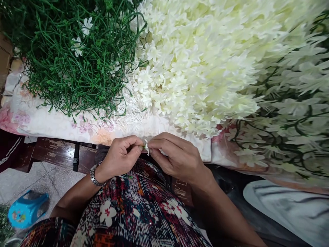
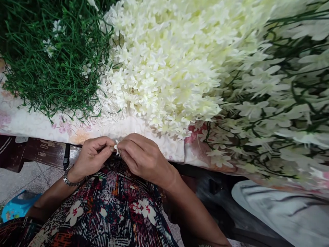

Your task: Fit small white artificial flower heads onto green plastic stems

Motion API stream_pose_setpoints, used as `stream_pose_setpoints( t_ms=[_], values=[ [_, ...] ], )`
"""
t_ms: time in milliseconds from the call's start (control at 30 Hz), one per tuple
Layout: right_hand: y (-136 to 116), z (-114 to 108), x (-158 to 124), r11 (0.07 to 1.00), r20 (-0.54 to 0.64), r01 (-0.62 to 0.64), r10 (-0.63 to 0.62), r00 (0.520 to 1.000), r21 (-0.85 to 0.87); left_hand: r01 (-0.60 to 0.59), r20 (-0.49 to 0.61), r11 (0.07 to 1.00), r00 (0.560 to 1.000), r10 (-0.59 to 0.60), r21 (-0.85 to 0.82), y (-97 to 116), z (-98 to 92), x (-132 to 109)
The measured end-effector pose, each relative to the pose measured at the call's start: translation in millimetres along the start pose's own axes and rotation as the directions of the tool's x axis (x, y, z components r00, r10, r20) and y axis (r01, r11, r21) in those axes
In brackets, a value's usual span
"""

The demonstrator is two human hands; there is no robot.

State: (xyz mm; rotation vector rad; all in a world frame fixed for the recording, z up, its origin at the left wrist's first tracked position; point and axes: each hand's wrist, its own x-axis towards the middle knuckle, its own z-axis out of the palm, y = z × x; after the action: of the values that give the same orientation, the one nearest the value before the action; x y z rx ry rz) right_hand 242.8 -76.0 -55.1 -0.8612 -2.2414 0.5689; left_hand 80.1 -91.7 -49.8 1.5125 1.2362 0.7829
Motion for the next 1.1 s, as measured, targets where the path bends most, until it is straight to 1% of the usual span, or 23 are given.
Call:
stream_pose_setpoints(
  t_ms=[200, 333, 467, 633, 767, 900, 1000, 1100],
  values=[
    [0.7, 4.0, -1.5, 0.999, 0.014, -0.026, 0.026, 1.000, 0.019, -0.015, -0.022, 1.000, 1.000, 0.016, 0.021, -3.6, 2.4, -2.1],
    [-1.0, 6.6, -1.5, 0.999, 0.001, -0.039, 0.039, 0.999, 0.030, -0.018, -0.046, 0.999, 0.999, 0.020, 0.032, -2.8, 3.2, -2.3],
    [-1.4, 7.5, -0.9, 0.997, -0.007, -0.062, 0.062, 0.998, 0.047, -0.024, -0.044, 0.999, 0.999, 0.026, 0.041, -1.6, 3.3, -1.7],
    [0.2, 6.5, -3.3, 0.991, 0.028, -0.095, 0.093, 0.995, 0.094, -0.016, -0.020, 0.998, 1.000, 0.017, 0.065, -0.6, 2.9, -1.3],
    [0.8, 7.0, -4.1, 0.984, 0.038, -0.115, 0.111, 0.993, 0.133, -0.019, -0.027, 0.998, 0.999, 0.020, 0.060, -0.6, 3.9, -0.9],
    [1.6, 9.0, -2.7, 0.985, 0.023, -0.110, 0.108, 0.994, 0.131, -0.008, -0.053, 0.998, 0.999, 0.011, 0.057, -1.8, 7.1, -1.1],
    [1.6, 7.6, -2.0, 0.992, -0.008, -0.079, 0.080, 0.997, 0.101, 0.009, -0.079, 1.000, 0.997, -0.008, 0.007, -2.2, 7.7, -2.2],
    [1.1, 2.5, -2.4, 0.999, -0.043, -0.012, 0.013, 0.999, 0.030, 0.046, -0.035, 0.987, 0.998, -0.052, -0.152, -1.5, 4.8, -3.7]
  ],
)
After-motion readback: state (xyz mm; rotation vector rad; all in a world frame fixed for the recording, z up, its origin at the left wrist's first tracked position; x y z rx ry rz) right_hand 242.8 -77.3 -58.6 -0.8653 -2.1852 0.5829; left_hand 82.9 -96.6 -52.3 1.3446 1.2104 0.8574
